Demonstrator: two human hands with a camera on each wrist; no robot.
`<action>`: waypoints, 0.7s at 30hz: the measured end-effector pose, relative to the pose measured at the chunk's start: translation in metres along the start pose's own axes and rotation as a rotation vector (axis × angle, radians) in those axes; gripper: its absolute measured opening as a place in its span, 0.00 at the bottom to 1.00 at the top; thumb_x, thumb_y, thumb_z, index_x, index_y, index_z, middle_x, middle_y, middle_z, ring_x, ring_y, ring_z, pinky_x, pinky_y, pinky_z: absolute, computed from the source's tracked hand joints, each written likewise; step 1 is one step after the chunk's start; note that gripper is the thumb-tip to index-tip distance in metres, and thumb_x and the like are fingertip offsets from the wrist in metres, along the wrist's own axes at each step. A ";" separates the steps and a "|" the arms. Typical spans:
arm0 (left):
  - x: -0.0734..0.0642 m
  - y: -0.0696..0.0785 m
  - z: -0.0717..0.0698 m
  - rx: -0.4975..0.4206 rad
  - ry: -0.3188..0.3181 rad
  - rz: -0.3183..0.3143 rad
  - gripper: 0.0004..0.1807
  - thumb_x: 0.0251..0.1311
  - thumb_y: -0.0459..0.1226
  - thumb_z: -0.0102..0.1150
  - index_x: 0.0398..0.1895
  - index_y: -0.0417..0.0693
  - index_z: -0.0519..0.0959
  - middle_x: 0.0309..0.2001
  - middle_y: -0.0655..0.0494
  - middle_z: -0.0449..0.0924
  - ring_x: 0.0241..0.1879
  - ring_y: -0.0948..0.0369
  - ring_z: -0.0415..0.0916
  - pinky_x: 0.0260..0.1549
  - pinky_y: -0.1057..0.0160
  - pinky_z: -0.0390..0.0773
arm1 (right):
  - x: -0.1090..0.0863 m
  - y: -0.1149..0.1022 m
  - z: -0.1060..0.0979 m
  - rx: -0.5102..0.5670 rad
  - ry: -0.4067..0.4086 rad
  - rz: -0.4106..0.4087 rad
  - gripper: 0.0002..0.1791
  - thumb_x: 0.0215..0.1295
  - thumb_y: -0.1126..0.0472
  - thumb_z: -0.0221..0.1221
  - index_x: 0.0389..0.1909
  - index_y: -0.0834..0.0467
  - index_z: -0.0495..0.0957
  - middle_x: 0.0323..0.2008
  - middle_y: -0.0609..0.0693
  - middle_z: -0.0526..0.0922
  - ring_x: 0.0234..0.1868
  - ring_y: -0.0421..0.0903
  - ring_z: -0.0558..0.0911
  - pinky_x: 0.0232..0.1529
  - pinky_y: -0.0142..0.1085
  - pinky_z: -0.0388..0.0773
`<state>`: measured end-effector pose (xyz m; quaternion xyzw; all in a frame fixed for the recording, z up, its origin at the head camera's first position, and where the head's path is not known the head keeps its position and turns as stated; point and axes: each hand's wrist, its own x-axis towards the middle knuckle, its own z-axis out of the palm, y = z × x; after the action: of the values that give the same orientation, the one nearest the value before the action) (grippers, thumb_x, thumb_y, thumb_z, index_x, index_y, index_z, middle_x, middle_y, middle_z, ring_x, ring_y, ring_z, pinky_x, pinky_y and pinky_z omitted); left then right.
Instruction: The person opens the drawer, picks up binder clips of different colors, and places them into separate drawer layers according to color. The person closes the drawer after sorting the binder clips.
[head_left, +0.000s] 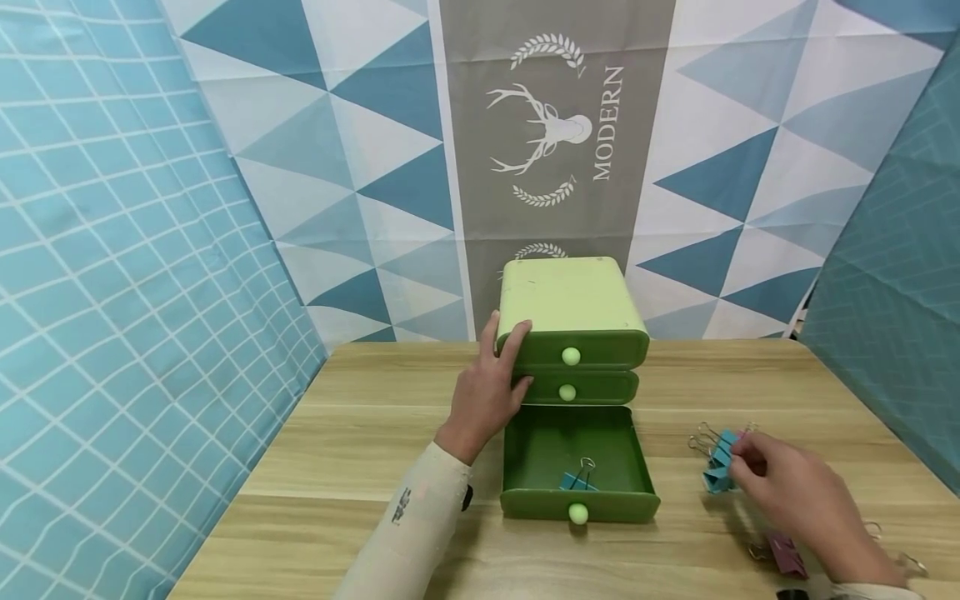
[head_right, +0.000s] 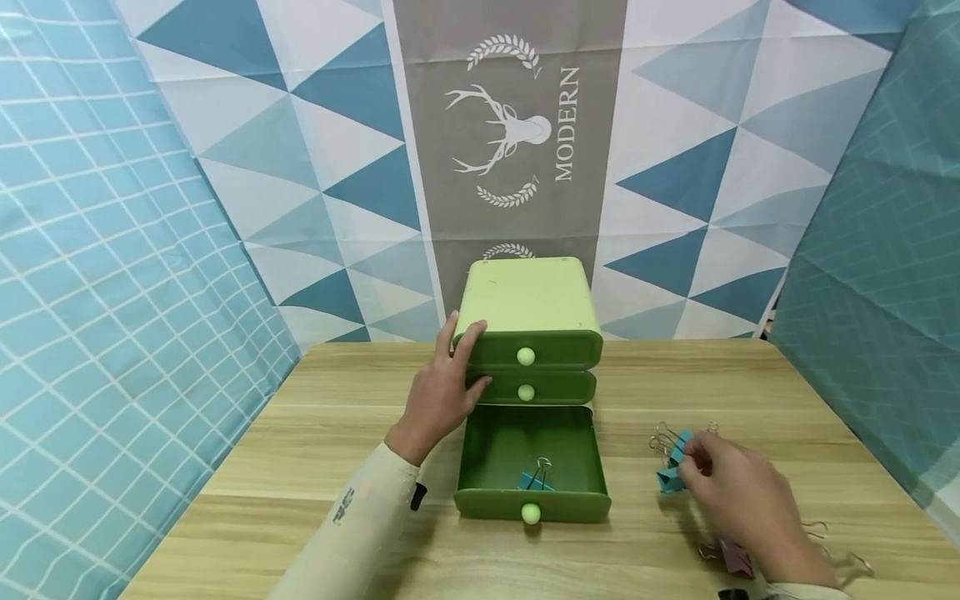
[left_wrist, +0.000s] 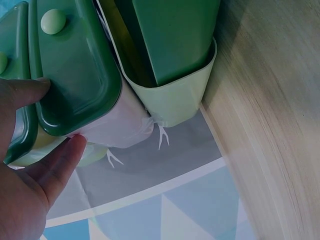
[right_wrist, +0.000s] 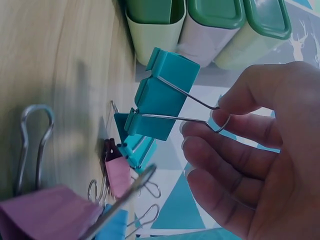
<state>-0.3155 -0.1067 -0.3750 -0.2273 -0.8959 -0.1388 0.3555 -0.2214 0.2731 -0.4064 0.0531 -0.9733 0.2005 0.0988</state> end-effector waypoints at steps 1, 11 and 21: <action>0.000 0.000 0.000 0.003 -0.001 0.002 0.49 0.57 0.44 0.73 0.78 0.62 0.53 0.76 0.37 0.51 0.14 0.63 0.63 0.11 0.66 0.65 | 0.000 -0.002 0.000 0.003 0.009 -0.009 0.05 0.65 0.60 0.59 0.37 0.55 0.82 0.28 0.44 0.80 0.26 0.43 0.73 0.27 0.42 0.71; -0.001 -0.001 0.000 -0.004 0.002 0.002 0.50 0.57 0.44 0.74 0.78 0.61 0.53 0.75 0.37 0.52 0.13 0.63 0.61 0.11 0.66 0.64 | 0.001 -0.021 0.004 0.016 0.104 -0.096 0.04 0.63 0.62 0.60 0.36 0.54 0.83 0.27 0.42 0.80 0.25 0.41 0.73 0.27 0.41 0.70; -0.001 -0.001 0.000 -0.006 0.008 0.003 0.50 0.56 0.43 0.75 0.77 0.61 0.54 0.75 0.35 0.53 0.14 0.62 0.63 0.11 0.65 0.64 | 0.006 -0.035 0.008 0.030 0.124 -0.131 0.03 0.63 0.64 0.62 0.36 0.55 0.83 0.28 0.43 0.81 0.28 0.41 0.76 0.29 0.43 0.74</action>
<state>-0.3152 -0.1074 -0.3755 -0.2291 -0.8937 -0.1420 0.3587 -0.2234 0.2378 -0.3991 0.1059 -0.9566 0.2110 0.1708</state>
